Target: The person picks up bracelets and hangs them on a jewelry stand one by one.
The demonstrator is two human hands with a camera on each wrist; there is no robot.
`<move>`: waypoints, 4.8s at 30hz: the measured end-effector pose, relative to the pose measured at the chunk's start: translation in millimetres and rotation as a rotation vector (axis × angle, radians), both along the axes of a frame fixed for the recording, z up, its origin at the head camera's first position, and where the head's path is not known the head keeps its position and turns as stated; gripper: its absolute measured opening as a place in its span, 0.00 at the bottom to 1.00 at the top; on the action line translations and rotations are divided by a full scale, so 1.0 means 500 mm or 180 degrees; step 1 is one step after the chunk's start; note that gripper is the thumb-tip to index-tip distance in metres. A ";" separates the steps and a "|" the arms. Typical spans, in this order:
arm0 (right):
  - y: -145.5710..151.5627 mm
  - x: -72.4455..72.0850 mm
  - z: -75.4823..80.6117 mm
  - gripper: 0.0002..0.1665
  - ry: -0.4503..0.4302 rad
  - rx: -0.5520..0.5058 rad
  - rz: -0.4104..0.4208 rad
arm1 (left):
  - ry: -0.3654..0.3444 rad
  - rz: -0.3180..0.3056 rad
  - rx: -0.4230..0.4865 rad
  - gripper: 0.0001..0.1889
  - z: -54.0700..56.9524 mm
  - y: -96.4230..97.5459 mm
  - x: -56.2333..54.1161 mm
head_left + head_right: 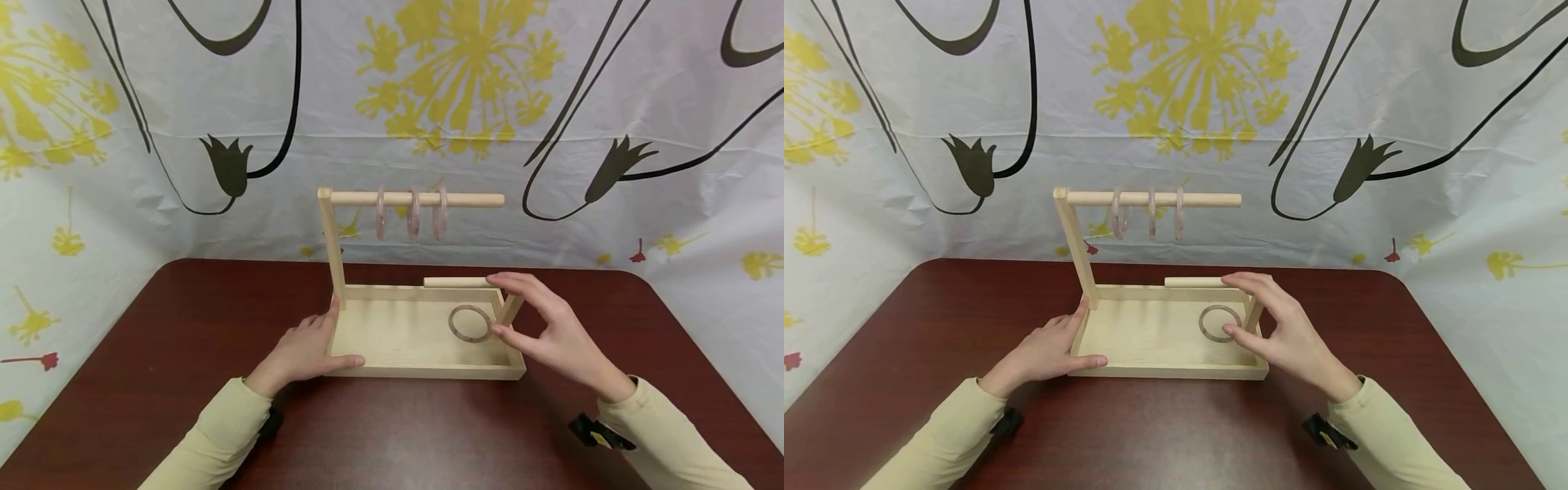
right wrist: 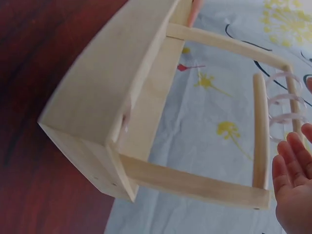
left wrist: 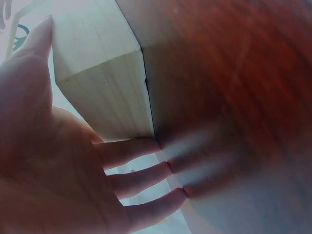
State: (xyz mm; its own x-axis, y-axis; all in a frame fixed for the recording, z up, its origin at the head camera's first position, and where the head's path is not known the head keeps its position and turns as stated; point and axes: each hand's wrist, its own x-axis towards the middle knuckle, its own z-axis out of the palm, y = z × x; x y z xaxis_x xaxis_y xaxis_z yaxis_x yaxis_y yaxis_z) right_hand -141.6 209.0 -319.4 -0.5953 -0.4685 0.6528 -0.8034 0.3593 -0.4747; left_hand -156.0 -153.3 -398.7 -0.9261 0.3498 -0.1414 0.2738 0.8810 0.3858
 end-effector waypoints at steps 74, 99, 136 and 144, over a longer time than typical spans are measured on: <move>-0.176 -0.027 -0.155 0.45 -0.1475 0.1454 0.0474 | -0.0036 0.0079 0.0029 0.60 -0.004 0.000 -0.001; -0.203 -0.056 -0.144 0.37 -0.1429 0.1049 0.0323 | -0.0071 0.0117 0.0015 0.60 -0.003 0.001 -0.002; -0.205 -0.090 -0.176 0.43 -0.1601 0.1335 0.0039 | -0.0095 0.0075 0.0019 0.60 0.004 0.002 0.001; -0.213 -0.092 -0.182 0.43 -0.1526 0.1380 -0.0037 | -0.0083 0.0099 -0.0005 0.60 0.002 0.002 0.000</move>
